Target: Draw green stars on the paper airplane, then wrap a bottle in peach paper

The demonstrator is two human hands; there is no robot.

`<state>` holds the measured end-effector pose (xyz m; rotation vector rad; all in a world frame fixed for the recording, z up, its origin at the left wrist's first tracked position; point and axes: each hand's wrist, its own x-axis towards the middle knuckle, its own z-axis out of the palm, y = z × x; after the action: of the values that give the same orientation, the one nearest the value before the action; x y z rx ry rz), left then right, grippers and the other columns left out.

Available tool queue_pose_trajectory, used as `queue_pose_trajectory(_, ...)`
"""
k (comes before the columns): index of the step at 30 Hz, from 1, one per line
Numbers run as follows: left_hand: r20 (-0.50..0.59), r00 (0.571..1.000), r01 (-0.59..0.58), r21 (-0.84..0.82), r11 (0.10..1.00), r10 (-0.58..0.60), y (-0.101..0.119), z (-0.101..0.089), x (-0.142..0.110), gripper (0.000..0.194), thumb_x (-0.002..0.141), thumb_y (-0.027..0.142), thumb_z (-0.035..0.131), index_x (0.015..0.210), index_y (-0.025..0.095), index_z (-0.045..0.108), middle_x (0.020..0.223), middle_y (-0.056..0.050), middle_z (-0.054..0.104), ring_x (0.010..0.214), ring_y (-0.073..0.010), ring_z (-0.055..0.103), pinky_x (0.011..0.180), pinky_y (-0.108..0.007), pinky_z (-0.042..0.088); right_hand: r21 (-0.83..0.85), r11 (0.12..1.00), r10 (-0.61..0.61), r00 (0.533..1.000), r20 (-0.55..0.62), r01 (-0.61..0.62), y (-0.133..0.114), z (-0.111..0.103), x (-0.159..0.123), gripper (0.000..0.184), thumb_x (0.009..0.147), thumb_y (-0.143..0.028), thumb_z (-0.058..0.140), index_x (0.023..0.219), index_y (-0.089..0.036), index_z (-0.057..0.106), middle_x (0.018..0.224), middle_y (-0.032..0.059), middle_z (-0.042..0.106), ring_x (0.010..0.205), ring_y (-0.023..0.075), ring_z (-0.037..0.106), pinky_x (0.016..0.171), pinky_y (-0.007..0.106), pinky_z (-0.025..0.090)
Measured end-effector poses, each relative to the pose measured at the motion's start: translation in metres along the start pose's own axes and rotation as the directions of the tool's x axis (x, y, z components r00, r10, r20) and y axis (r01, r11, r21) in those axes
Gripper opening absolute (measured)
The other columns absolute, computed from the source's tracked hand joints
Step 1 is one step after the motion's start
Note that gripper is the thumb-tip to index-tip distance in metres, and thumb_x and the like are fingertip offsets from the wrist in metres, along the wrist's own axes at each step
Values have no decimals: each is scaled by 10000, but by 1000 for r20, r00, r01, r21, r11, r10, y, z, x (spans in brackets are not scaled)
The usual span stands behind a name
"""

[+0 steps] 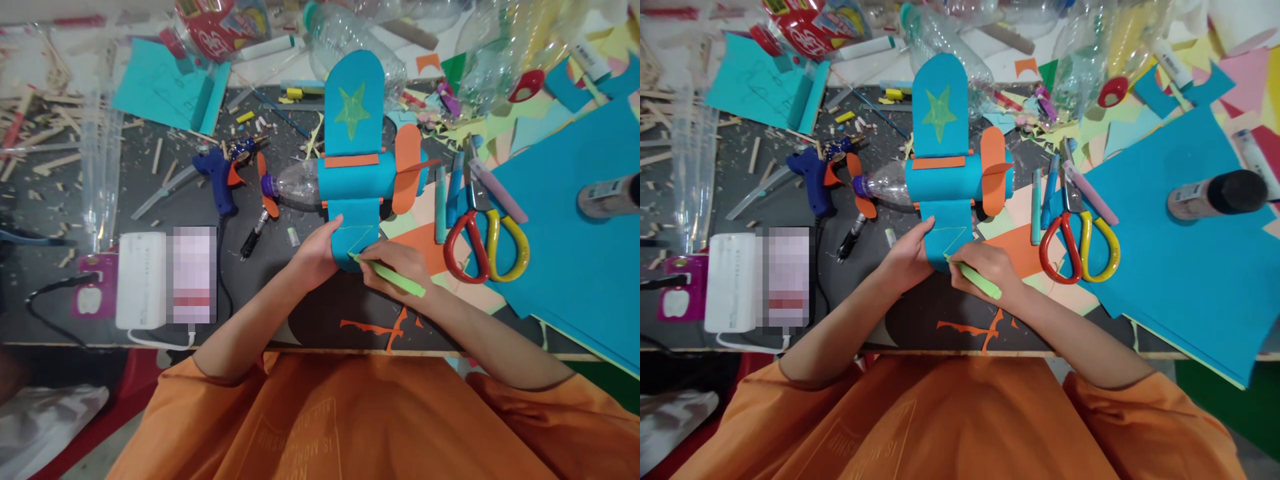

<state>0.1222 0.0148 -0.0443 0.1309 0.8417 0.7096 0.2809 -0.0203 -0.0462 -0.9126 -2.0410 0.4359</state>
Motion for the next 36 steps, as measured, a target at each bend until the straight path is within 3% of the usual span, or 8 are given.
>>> queue_pose_trajectory(8, -33, 999, 11, -10, 1000, -11, 1, 3, -1, 437, 1012, 312, 417, 1355, 144, 628, 1167, -115, 775, 1243, -302, 660, 1146, -455, 427, 0, 1000, -29, 1000, 4, 29, 0, -1, -1, 87, 909, -167, 573, 876, -241, 605, 719, 6, 742, 605, 142, 699, 575, 234, 553)
queue_pose_trajectory(14, -26, 1000, 11, -36, 999, -12, 1, 6, -4, 433, 1017, 319, 391, 1294, 135, 670, 1134, -100, 785, 1261, -280, 650, 1159, -416, 428, 110, 973, 211, 975, -64, -203, 3, -19, 8, 64, 931, -201, 644, 965, -227, 691, 876, 45, 779, 765, 166, 748, 679, 260, 600)
queue_pose_trajectory(20, -124, 992, -9, -22, 1000, 6, 2, 8, -6, 386, 1001, 264, 429, 1206, 92, 707, 1044, -92, 804, 1214, -255, 678, 1180, -376, 407, 153, 955, 261, 965, -12, -256, 8, -23, 14, 157, 953, -246, 621, 1076, -227, 716, 1018, 70, 775, 927, 198, 744, 783, 308, 608)
queue_pose_trajectory(25, -96, 995, 4, -53, 999, -9, 2, 6, -4, 424, 998, 264, 423, 1316, 97, 648, 1070, -90, 799, 1192, -266, 689, 1158, -394, 434, 104, 948, 303, 953, 3, -301, 7, -22, 14, 179, 977, -305, 587, 1077, -240, 719, 1021, 80, 776, 926, 223, 746, 782, 348, 618)
queue_pose_trajectory(36, -107, 994, 10, -8, 1000, -11, 2, 5, -4, 447, 1000, 294, 420, 1365, 131, 620, 1135, -80, 787, 1218, -275, 675, 1144, -404, 450, 125, 959, 261, 965, -28, -255, 12, -16, 10, 175, 970, -288, 599, 1078, -241, 728, 1007, 72, 781, 917, 215, 742, 770, 335, 607)
